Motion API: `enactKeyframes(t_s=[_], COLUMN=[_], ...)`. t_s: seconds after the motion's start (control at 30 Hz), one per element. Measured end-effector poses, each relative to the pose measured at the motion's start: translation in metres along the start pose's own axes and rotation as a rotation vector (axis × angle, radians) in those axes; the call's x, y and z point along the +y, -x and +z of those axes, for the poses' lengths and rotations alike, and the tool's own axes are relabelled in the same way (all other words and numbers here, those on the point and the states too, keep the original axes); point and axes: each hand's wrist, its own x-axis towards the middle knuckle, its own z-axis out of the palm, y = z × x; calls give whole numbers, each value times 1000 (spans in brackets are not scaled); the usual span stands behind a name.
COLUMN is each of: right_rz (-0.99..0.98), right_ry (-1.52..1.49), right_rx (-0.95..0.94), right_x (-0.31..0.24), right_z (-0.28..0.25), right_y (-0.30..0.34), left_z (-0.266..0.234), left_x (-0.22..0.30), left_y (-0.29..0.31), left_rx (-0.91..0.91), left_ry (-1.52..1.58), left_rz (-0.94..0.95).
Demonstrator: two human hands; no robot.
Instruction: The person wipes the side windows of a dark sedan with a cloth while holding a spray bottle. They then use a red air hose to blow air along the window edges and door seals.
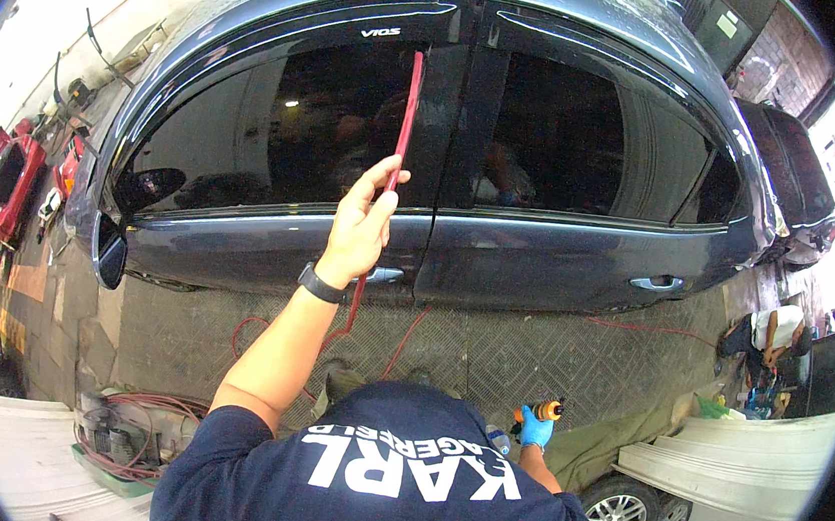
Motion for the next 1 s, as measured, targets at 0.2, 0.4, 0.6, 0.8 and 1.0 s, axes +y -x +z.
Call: enactKeyframes(t_s=[0.2, 0.4, 0.6, 0.8, 1.0], right_rz=[24, -26, 53, 86, 104], right_ry=[-19, -53, -112, -95, -127], right_rx=[55, 84, 96, 147, 167], right_x=[4, 30, 58, 57, 57], right_z=[-12, -5, 2, 8, 19], right_y=[22, 59, 94, 122, 143], left_z=[-13, -28, -40, -81, -86], left_x=[3, -2, -17, -48, -48], left_y=[-18, -40, -48, -52, -71], left_rx=[-36, -79, -69, 3, -21], left_ry=[-40, -69, -200, -356, -148], left_rz=[47, 127, 254, 226, 103])
